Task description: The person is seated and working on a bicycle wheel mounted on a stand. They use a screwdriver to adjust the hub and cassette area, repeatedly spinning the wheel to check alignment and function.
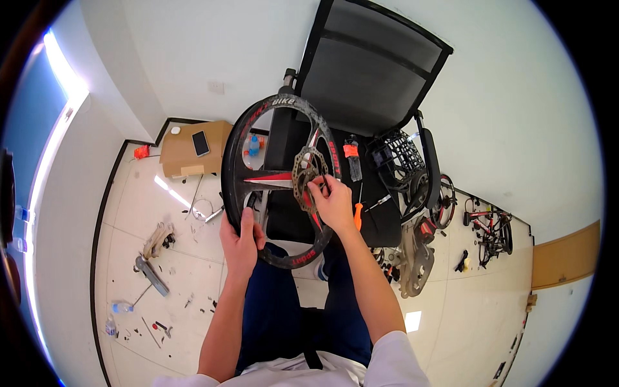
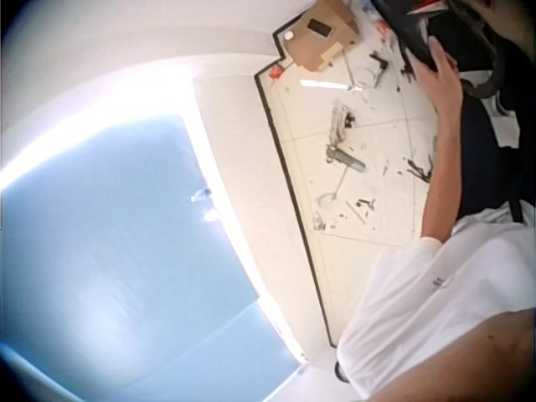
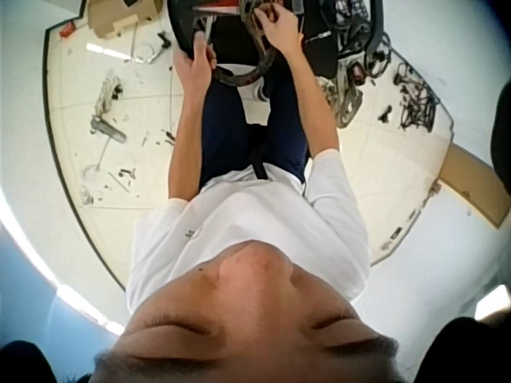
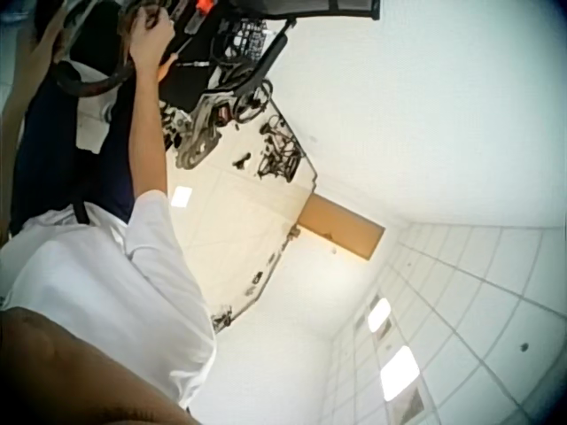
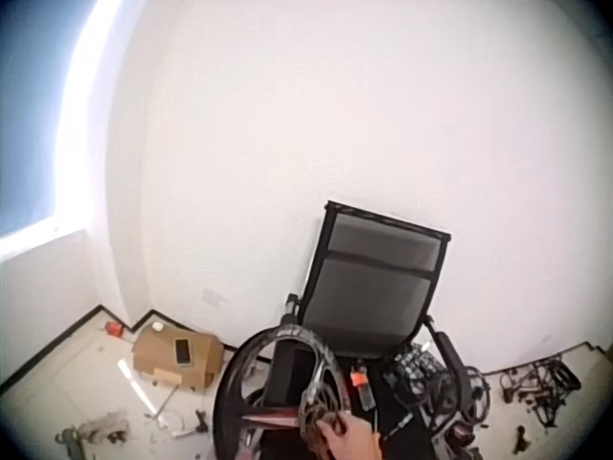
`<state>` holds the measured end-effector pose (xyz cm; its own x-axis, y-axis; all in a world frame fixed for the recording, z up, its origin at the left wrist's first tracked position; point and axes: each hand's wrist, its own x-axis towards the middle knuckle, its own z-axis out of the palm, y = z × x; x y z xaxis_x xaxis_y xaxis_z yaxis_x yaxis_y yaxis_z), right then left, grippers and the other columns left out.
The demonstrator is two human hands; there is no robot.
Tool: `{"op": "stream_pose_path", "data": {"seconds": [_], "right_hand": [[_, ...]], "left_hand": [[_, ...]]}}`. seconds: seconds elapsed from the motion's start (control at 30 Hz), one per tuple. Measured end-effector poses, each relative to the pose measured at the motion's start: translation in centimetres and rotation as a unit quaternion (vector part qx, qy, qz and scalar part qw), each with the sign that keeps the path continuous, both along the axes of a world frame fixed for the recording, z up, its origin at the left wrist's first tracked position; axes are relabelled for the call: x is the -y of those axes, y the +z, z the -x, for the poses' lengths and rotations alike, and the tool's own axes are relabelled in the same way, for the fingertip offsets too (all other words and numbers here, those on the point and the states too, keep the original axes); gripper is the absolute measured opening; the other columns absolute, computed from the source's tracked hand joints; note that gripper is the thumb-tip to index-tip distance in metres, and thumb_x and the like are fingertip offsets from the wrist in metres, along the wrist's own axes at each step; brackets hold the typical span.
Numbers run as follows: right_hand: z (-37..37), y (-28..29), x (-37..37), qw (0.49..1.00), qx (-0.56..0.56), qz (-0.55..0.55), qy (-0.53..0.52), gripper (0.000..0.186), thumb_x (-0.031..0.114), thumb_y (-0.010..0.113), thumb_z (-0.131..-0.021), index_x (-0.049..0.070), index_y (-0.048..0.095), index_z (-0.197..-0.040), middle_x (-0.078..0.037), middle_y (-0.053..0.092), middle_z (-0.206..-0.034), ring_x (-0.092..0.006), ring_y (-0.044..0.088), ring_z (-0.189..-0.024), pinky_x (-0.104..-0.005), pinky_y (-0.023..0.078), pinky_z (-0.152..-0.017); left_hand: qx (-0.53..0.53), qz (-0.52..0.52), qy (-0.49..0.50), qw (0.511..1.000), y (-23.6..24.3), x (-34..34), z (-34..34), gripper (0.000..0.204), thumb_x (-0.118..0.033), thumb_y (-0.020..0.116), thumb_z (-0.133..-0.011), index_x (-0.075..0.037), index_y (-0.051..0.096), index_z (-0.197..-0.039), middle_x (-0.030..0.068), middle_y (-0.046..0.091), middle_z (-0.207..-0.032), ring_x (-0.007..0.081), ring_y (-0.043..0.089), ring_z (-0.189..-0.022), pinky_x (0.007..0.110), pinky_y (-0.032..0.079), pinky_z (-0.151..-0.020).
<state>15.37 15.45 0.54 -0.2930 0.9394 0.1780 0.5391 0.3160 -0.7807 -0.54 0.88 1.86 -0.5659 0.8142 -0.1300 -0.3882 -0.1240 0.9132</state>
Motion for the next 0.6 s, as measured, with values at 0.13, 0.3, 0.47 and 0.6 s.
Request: {"op": "stream_pose_path", "data": {"seconds": [0.13, 0.3, 0.47, 0.6], "right_hand": [[0.3, 0.7, -0.1, 1.000, -0.013, 0.007, 0.014, 0.012, 0.009, 0.070, -0.081, 0.000, 0.066, -0.089, 0.002, 0.037, -0.052, -0.0065, 0.035, -0.048, -0.0260, 0.032, -0.048], [0.8, 1.4, 0.0, 1.000, 0.026, 0.009, -0.013, 0.014, 0.007, 0.070, -0.080, 0.000, 0.066, -0.091, 0.002, 0.037, -0.052, -0.0065, 0.036, -0.048, -0.0257, 0.033, -0.049], [0.2, 0.6, -0.3, 0.998, -0.041, 0.031, 0.027, 0.014, 0.007, 0.072, -0.080, 0.001, 0.067, -0.092, 0.006, 0.035, -0.055, -0.0040, 0.033, -0.051, -0.0236, 0.030, -0.049], [0.0, 0.9, -0.3, 0.997, -0.037, 0.072, -0.008, 0.014, 0.006, 0.072, -0.081, 0.002, 0.067, -0.094, 0.008, 0.035, -0.056, -0.0030, 0.032, -0.052, -0.0227, 0.028, -0.049]], "left_hand": [[0.002, 0.020, -0.002, 1.000, 0.2, -0.1, 0.5, 0.021, -0.023, 0.057, -0.099, -0.005, 0.047, -0.094, 0.0011, 0.051, -0.059, 0.0067, 0.045, -0.043, 0.022, 0.035, -0.039], [0.001, 0.021, 0.005, 1.000, 0.4, -0.1, 0.2, 0.021, -0.023, 0.056, -0.099, -0.006, 0.047, -0.093, 0.0012, 0.050, -0.058, 0.0067, 0.044, -0.043, 0.022, 0.035, -0.039], [0.002, 0.020, 0.004, 1.000, 0.2, 0.0, 0.3, 0.020, -0.023, 0.055, -0.100, -0.006, 0.047, -0.093, 0.0013, 0.050, -0.058, 0.0065, 0.044, -0.043, 0.022, 0.035, -0.039], [-0.006, 0.021, 0.008, 1.000, 0.5, 0.0, 0.2, 0.020, -0.022, 0.054, -0.100, -0.006, 0.047, -0.092, 0.0012, 0.049, -0.058, 0.0063, 0.044, -0.043, 0.021, 0.034, -0.039]]}}
